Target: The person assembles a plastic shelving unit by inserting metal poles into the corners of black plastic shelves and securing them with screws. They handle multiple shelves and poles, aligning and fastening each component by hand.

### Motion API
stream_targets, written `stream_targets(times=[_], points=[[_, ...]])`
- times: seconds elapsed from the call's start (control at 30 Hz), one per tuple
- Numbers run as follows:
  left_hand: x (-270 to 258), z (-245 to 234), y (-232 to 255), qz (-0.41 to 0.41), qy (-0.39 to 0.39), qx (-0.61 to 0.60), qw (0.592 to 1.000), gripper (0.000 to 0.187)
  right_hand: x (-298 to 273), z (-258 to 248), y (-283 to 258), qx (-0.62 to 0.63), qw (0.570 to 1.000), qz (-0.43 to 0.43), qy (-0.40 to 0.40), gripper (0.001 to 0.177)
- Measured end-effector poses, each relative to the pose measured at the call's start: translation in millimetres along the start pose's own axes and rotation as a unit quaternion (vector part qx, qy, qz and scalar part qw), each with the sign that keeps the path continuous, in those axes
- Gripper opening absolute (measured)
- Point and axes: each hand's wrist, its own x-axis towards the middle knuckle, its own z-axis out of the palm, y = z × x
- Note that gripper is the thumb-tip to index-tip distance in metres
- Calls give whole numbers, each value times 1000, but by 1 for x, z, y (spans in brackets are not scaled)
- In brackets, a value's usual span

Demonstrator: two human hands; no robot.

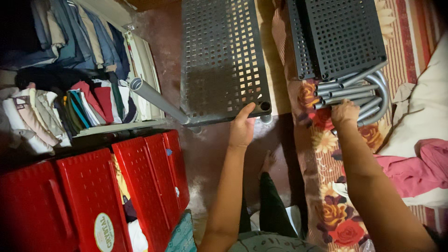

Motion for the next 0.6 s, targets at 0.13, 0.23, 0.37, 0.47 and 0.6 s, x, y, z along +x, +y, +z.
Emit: stream_targets(times=[0.13,0.23,0.37,0.47,0.6], points=[[-4,5,-1,33,-14,119,992,30,6,-6,17,-30,997,2,68,34],[-6,12,3,29,-20,21,999,40,14,-16,33,-24,995,23,99,32],[-2,19,0,22,-14,13,1000,41,18,-31,69,30,986,76,144,17],[-4,21,1,25,-16,13,999,44,9,-37,102,181,941,162,237,35],[-6,19,1,26,-23,26,999,42,-2,-49,147,262,864,187,387,18]])
